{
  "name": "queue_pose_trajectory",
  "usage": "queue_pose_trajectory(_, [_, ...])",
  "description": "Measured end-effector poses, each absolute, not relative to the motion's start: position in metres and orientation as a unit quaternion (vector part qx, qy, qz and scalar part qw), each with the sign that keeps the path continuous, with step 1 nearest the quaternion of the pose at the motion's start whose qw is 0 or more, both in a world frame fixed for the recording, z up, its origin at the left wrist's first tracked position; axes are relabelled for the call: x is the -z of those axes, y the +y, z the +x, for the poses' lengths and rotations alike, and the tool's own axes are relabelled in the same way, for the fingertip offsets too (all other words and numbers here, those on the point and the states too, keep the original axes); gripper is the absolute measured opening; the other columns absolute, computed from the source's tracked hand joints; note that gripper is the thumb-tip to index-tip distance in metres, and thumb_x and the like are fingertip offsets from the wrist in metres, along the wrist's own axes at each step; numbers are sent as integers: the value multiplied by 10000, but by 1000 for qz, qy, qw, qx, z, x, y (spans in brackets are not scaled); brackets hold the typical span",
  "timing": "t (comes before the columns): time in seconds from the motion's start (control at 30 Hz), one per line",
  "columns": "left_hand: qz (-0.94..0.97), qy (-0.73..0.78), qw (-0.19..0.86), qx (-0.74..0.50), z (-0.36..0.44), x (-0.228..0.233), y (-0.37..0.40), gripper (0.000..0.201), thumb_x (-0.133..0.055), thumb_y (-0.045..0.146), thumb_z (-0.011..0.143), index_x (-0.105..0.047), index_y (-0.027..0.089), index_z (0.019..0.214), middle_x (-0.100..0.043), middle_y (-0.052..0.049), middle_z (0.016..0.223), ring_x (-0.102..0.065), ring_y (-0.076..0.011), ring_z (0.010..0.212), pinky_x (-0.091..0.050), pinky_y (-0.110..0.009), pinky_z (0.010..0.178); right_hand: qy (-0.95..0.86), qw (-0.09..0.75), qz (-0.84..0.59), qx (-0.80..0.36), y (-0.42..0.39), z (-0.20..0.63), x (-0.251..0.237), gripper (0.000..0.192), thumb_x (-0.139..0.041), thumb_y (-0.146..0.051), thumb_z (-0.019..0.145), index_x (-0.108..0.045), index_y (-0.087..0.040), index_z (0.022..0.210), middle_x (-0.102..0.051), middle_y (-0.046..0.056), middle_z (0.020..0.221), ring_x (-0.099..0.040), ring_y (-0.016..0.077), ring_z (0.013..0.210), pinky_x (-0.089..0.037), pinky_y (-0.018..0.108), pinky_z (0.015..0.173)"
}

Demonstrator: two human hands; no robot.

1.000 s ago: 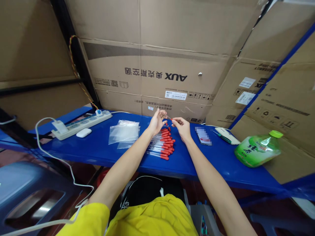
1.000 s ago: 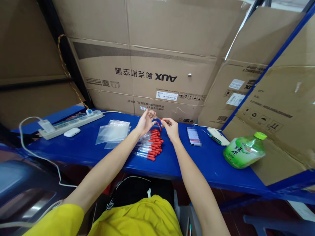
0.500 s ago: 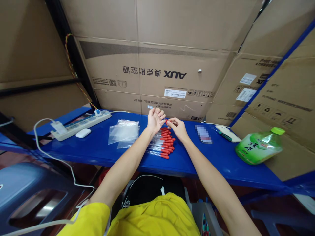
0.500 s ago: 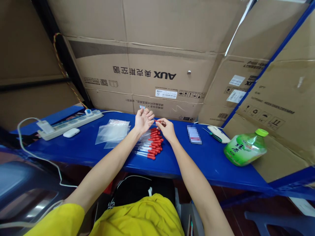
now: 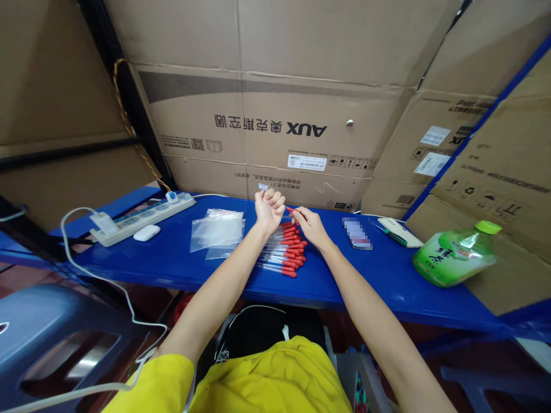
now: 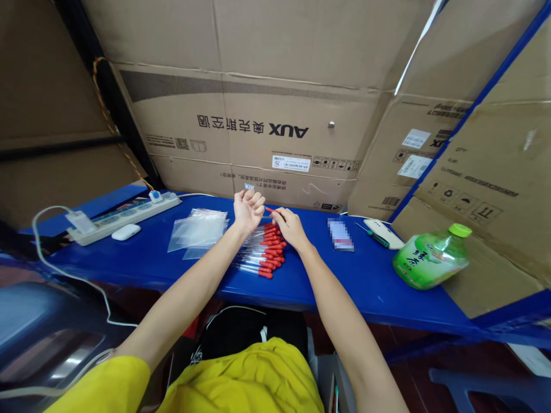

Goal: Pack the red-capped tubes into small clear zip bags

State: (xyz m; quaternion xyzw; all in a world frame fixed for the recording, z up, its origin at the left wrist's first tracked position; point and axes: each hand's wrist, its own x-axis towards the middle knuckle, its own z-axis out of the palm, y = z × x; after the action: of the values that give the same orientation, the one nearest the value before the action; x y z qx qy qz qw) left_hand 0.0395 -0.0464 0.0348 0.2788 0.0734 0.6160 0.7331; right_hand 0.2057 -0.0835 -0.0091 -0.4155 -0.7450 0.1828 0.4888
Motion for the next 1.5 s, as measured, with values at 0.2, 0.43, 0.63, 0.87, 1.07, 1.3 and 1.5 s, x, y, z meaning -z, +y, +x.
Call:
queue_pose_trajectory(0.2, [275,62,734,-618,42,-33,-47,491,-488,423,1007,-214,223,652,-174,60,571,-215,-80,448,-151,-177,357,-767,474,-408,-144,-85,206,5,425,-451,-562,1038,-627,-236,830,-666,17,763,-599,183,736,-443,296,741])
queue_pose_trajectory(0.43, [262,62,739,-617,43,-33,-48,452,-452,385,1019,-221,226,664,-177,63,569,-208,-81,446,-148,-177,354,-781,463,-402,-118,-88,206,2,402,-452,-486,1048,-595,-238,766,-639,23,736,-571,188,730,-417,312,736])
queue_pose_trajectory(0.63, [259,86,740,-614,46,-35,-52,463,-450,409,1027,-207,226,678,-176,65,581,-203,-83,454,-154,-176,356,-784,462,-399,-108,-89,205,1,380,-461,-462,1047,-607,-237,778,-615,29,739,-564,197,752,-412,316,744])
queue_pose_trajectory(0.87, [247,43,750,-613,45,-36,-51,433,-429,357,1030,-209,228,680,-179,62,578,-219,-81,446,-148,-179,355,-775,476,-400,-111,-90,202,0,421,-428,-512,1060,-601,-235,796,-624,31,763,-570,191,757,-421,306,762])
queue_pose_trajectory(1.07, [213,3,774,-596,40,-37,-50,409,-392,342,1037,-212,225,688,-189,64,577,-254,-81,435,-150,-194,363,-773,468,-401,-150,-91,202,1,411,-442,-565,1049,-617,-222,905,-649,8,783,-579,170,721,-416,288,726])
queue_pose_trajectory(1.3, [195,-4,783,-590,37,-40,-51,441,-355,434,1056,-230,226,688,-213,54,572,-272,-93,441,-192,-201,365,-761,476,-403,-177,-88,205,4,415,-435,-566,1050,-636,-222,932,-672,4,791,-589,164,709,-428,285,729])
queue_pose_trajectory(1.5, [197,13,789,-582,39,-41,-52,432,-389,369,1051,-215,226,683,-209,52,565,-247,-95,435,-169,-205,356,-763,470,-404,-185,-86,205,6,399,-428,-553,1052,-630,-222,956,-659,-3,759,-570,158,676,-416,280,697])
